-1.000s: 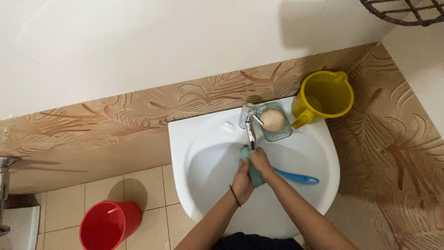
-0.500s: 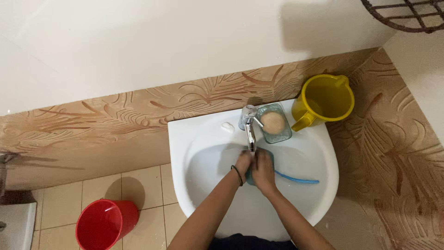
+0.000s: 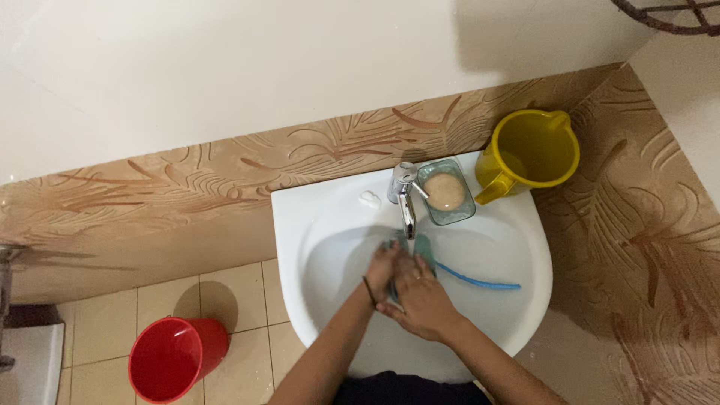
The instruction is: The person cleans a plastic soap dish and a sink basin by hand using a brush and water, then rinses their hands and the faucet area.
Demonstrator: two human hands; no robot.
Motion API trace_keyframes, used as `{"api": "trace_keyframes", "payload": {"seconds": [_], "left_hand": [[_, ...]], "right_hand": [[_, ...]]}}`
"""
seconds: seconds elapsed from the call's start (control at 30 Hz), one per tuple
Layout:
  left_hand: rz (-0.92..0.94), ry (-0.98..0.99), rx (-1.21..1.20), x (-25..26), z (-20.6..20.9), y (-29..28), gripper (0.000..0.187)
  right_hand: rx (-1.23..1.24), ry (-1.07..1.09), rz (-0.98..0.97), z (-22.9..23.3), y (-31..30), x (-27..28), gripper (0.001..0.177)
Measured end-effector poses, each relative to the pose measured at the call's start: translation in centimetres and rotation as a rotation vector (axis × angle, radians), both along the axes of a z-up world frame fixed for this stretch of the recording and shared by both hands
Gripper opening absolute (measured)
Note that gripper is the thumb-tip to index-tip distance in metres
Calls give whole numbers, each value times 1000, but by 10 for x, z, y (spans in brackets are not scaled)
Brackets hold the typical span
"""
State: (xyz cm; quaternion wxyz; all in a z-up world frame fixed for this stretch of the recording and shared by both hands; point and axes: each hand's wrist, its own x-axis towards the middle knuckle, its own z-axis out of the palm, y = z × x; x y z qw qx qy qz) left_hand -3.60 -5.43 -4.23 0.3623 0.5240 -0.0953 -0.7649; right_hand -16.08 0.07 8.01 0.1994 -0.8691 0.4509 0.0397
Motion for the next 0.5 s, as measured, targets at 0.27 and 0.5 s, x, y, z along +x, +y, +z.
{"api": "trace_keyframes", "payload": {"seconds": [0.27,0.5], "left_hand": [[-53,295,-153,-2,14,27,70],[-160,-43,-267,7,35,29,82]], "right_hand": [[501,-387,-794,-64,-21,-24,56],[1184,-1166,-1143,-156,-80,-6,16]]}}
